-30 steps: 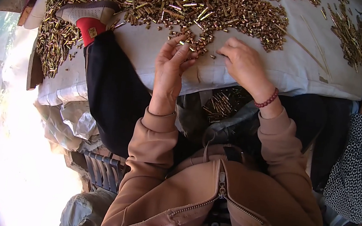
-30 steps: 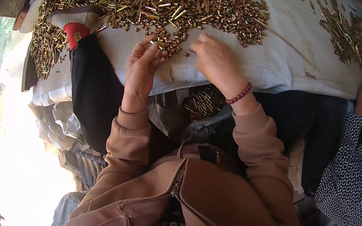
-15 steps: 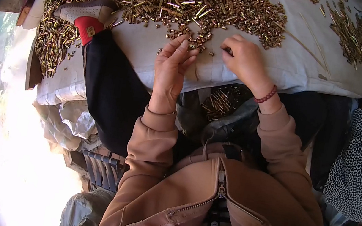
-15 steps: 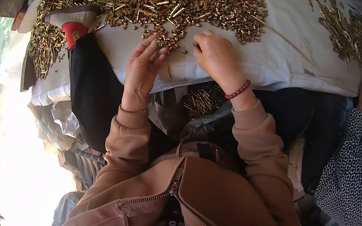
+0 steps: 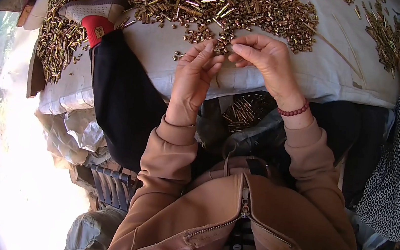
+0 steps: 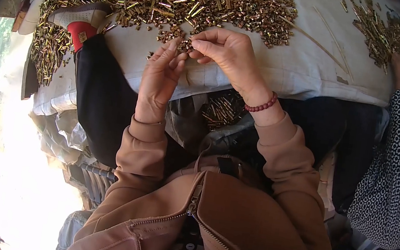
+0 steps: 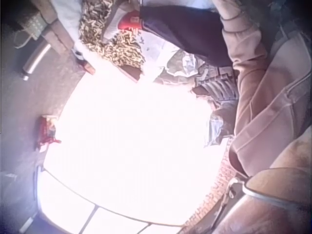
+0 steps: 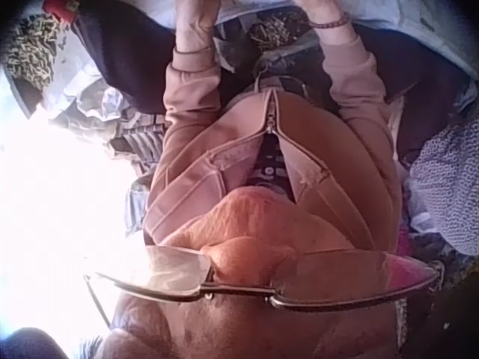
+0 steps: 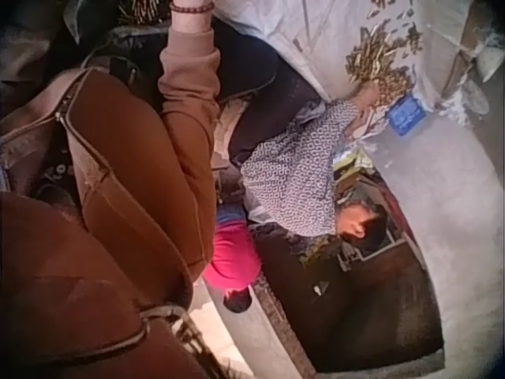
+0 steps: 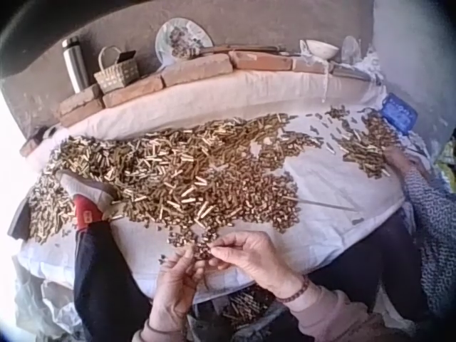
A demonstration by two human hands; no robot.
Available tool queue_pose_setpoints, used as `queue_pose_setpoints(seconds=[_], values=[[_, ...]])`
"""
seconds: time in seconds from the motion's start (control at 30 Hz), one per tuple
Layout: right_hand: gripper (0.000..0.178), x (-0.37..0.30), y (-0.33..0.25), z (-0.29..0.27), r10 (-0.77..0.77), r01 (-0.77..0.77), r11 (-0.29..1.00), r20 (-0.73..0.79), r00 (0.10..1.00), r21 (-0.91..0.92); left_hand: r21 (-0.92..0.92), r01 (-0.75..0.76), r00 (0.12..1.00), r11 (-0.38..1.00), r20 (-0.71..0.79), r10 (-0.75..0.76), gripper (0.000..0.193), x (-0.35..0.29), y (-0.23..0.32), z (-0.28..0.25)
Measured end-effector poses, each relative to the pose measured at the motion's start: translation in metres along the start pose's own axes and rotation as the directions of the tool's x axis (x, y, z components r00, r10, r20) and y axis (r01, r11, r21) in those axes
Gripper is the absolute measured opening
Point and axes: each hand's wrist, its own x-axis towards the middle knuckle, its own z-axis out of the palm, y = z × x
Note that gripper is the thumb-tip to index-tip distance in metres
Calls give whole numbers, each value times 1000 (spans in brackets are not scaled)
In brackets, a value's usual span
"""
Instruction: The person assembles metal components by hand, picking small metal pieces from a pile, inserting them into metal casings, and dropping the finished pieces into a bag below.
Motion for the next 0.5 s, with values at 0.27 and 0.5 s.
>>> queue_pose_setpoints(seconds=[0.27,0.5], values=[[20,1,4,0,9,-8,1000,29,1000,-28,82,-54,997,995,65,49,17,-3,-4,5],[18,3,2,-6,-12,12,1000,29,1000,-5,332,-177,977,927,172,125,20,-8,3,12]])
